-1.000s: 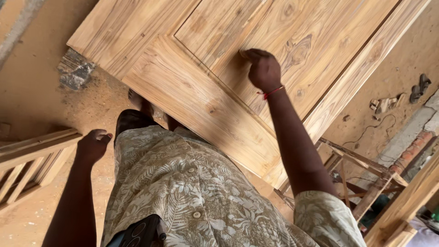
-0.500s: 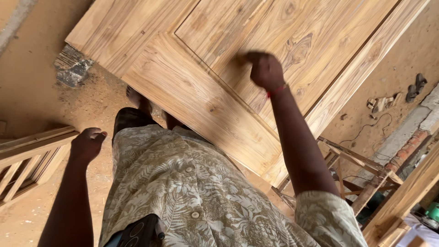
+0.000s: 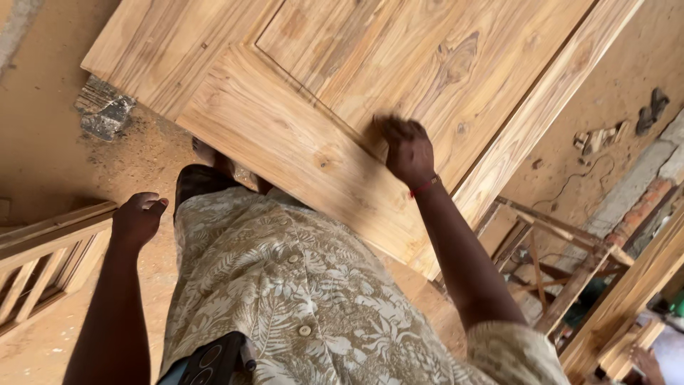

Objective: The person sands a large wooden door panel using a sanding block. They systematically rub the surface of the wood, moving from the center to the edges and corners, ensuring the entire panel is smoothed.

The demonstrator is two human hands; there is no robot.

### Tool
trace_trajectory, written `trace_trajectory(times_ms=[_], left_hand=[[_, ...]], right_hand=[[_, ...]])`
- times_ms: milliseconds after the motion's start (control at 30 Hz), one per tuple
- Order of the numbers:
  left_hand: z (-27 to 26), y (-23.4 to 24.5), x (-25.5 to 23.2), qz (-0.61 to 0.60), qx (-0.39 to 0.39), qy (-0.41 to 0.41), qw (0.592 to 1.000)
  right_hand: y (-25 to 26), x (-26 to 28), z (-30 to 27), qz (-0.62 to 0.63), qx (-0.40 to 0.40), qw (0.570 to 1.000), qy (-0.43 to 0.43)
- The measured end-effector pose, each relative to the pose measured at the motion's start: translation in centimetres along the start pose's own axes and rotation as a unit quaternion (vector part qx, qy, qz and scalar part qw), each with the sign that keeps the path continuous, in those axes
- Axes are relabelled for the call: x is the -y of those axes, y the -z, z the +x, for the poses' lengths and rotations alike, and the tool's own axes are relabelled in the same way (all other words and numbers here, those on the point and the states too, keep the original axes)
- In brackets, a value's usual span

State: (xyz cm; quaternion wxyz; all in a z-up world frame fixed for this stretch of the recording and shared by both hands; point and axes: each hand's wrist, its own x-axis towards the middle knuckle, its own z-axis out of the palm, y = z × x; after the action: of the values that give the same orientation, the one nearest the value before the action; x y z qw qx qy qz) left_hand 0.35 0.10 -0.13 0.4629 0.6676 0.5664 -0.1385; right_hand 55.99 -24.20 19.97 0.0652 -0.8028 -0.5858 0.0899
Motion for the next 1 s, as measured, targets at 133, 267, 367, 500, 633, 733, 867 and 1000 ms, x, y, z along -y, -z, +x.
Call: trace_trajectory(times_ms=[133, 267, 367, 500, 633, 733, 867, 1000], left_hand=[[1.0, 0.1, 0.2, 0.050, 0.005, -0.012, 0.999], [0.2, -1.8, 1.3, 0.036, -0.012, -0.022, 0.999], [0.1, -1.3, 1.7, 0.040, -0.007, -0.013, 0.999], [0.2, -1.0, 1.4, 0.042, -0.007, -0.021, 0.999], [-0.5, -1.3, 1.5, 0.030, -0.011, -0.007, 0.999], [0.2, -0.6, 1.1, 0.048, 0.005, 0.012, 0.999], [-0.6, -0.5, 1.4, 0.029, -0.002, 0.006, 1.000], [0.2, -0.4, 0.7, 0.023, 0.001, 0.001, 1.000]], right_hand=[[2.6, -1.5, 0.7, 0.016, 0.089, 0.994, -0.052], [1.9, -1.0, 3.3, 0.051, 0.017, 0.984, -0.167], [-0.5, 2.1, 2.7, 0.030, -0.008, 0.992, -0.126], [1.3, 1.0, 1.0, 0.042, 0.057, 0.994, -0.085], [2.2, -1.8, 1.8, 0.073, 0.018, 0.977, -0.198], [0.4, -0.3, 2.5, 0.036, -0.032, 0.988, -0.145], [1.1, 1.9, 0.6, 0.046, 0.021, 0.993, -0.103], [4.5, -0.4, 1.4, 0.099, 0.129, 0.958, -0.238]])
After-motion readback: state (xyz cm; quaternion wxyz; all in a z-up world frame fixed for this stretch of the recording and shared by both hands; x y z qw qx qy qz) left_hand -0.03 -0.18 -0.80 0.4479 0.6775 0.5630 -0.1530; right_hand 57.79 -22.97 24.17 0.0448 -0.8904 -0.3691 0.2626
